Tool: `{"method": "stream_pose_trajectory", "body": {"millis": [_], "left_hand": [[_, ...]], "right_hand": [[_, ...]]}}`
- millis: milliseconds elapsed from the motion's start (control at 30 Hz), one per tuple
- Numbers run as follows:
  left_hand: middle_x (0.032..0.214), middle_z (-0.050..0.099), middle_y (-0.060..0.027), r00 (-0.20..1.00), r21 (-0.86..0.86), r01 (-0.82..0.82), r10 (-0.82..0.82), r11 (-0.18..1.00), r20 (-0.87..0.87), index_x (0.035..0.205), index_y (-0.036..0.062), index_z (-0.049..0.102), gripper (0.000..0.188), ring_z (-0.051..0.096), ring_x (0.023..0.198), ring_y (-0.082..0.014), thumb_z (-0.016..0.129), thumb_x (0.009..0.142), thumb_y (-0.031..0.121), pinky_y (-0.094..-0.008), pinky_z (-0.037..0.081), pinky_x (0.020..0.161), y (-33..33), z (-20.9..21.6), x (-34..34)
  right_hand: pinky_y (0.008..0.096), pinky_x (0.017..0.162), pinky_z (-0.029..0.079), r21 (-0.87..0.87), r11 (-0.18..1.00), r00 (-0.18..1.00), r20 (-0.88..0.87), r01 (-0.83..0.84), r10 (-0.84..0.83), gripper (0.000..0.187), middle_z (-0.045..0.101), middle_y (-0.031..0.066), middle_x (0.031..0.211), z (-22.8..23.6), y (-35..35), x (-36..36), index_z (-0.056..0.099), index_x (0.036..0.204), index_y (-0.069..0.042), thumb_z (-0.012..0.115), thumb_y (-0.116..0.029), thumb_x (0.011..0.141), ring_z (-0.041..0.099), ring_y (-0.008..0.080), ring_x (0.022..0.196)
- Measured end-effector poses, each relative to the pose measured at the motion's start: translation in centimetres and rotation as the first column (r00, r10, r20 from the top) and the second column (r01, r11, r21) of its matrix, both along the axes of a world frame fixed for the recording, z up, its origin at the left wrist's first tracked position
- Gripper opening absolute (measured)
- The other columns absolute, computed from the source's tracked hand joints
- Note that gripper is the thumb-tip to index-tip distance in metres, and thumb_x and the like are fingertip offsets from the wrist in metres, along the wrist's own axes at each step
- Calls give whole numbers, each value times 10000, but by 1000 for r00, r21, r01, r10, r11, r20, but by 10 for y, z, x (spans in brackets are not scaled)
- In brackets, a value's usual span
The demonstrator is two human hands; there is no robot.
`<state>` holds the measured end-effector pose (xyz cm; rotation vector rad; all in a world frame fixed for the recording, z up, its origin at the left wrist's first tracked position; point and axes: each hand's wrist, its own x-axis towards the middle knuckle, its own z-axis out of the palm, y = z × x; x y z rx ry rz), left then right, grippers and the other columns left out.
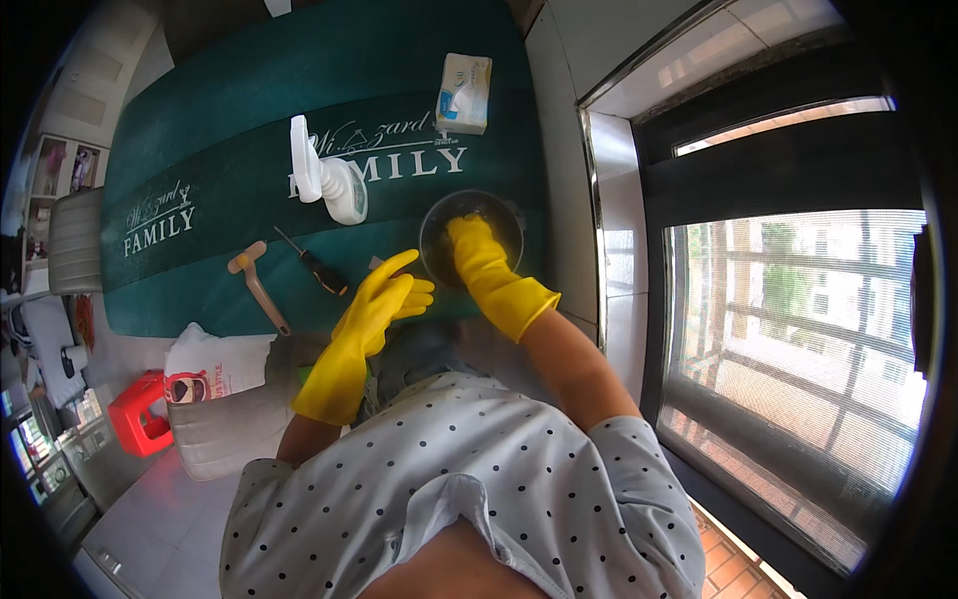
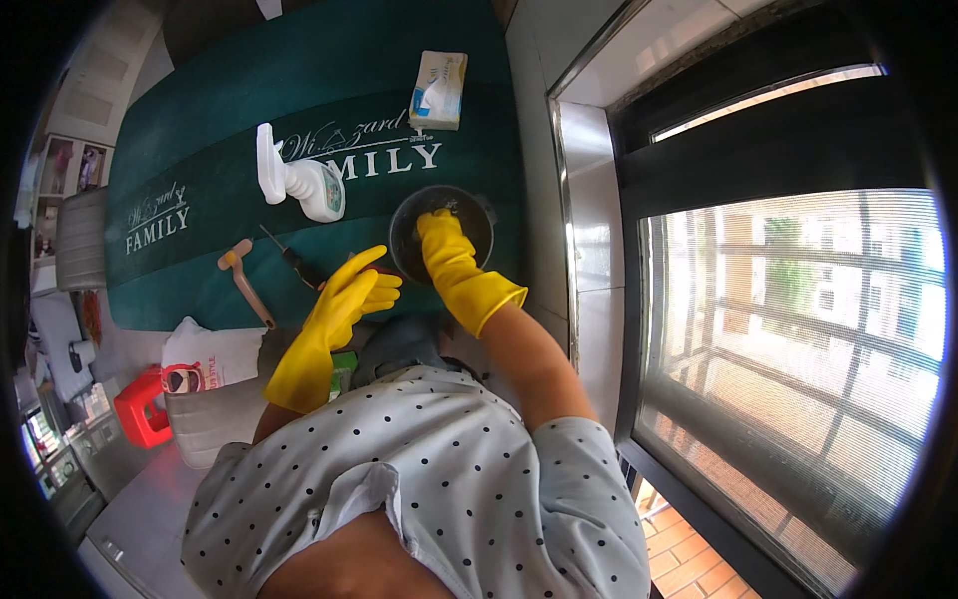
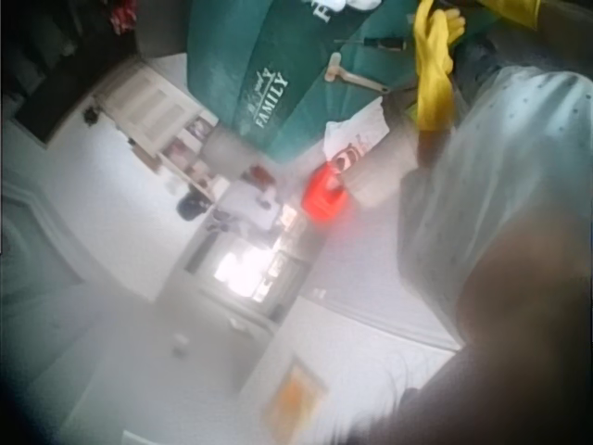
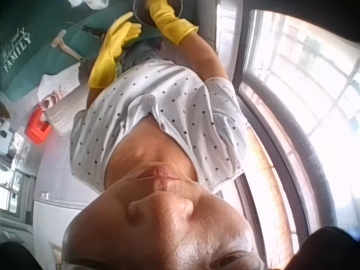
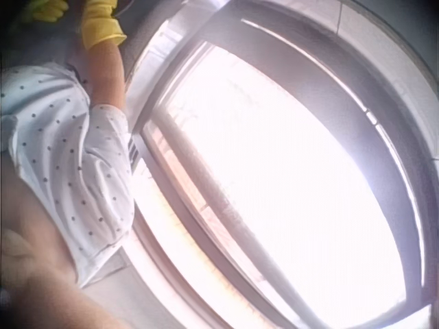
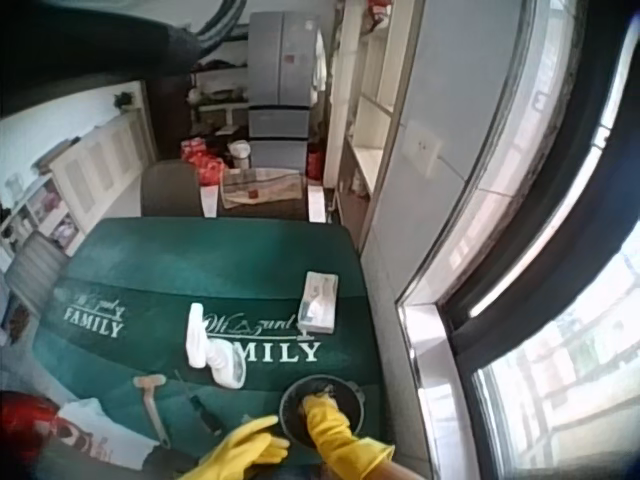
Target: The person cleans the window frame and sill using a cloth and a bucket of water. They repeatedly wipe the metal frame, dip the cloth into the bucket, and wring it out. The person also moves a box of tissues and a spray bottle on a nearby table. Finally, they walk to a cabinet and retrieve a plastic bag containing a white object.
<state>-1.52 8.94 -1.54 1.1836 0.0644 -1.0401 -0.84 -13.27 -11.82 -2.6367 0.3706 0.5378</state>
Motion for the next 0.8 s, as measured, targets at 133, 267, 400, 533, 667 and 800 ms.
{"method": "stream_pose_trajectory", "body": {"millis": [133, 267, 400, 533, 667, 800], "left_hand": [[1230, 657, -206, 998, 23, -34, 32, 999, 53, 1467, 55, 453, 432, 678, 1086, -286, 487, 1066, 209, -385, 539, 972, 5, 5, -7], [1240, 657, -203, 995, -18, -72, 73, 997, 64, 1463, 64, 467, 430, 668, 1098, -273, 485, 1074, 245, -393, 533, 982, 3, 2, -9], [1339, 585, -206, 992, -151, -103, 92, 983, -81, 1481, 89, 443, 451, 613, 1194, -293, 484, 1073, 275, -426, 501, 1032, -27, 1, -9], [1484, 470, -116, 939, -318, -188, 75, 929, -336, 1496, 161, 431, 474, 511, 1315, -296, 519, 1057, 315, -459, 449, 1091, -64, -36, 0], [1581, 370, -47, 853, -409, -204, -44, 890, -520, 1521, 223, 395, 490, 387, 1425, -279, 455, 1063, 387, -487, 319, 1173, -95, -47, 14], [1580, 391, -47, 870, -461, -157, -99, 873, -483, 1520, 232, 395, 527, 330, 1473, -266, 401, 1054, 479, -466, 208, 1228, -97, -56, 29]], "right_hand": [[326, 901, 516, 635, 705, 881, 79, 316, -466, 317, 696, 88, 1105, 32, -10, -23, 671, 1193, -65, 575, 3, 900, 659, 241, 1021], [288, 839, 533, 749, 582, 846, 54, 316, -530, 383, 709, 84, 1044, 86, -12, -36, 669, 1169, -30, 554, 137, 845, 670, 223, 972], [310, 872, 537, 783, 448, 813, -123, 432, -570, 350, 704, 118, 1065, 92, -21, -38, 674, 1171, -41, 539, 107, 885, 674, 246, 980], [337, 903, 542, 771, 306, 722, -270, 559, -637, 328, 703, 149, 1126, 151, -8, -36, 669, 1194, -40, 541, 81, 917, 682, 290, 1036], [405, 1078, 450, 599, 708, 909, -87, 375, -408, 475, 602, 211, 1348, 163, -7, -41, 543, 1404, -79, 639, -103, 939, 582, 373, 1253], [408, 1110, 415, 434, 882, 968, 77, 183, -238, 548, 597, 199, 1365, 160, 1, -47, 504, 1439, -101, 675, -236, 936, 553, 377, 1285]]}}
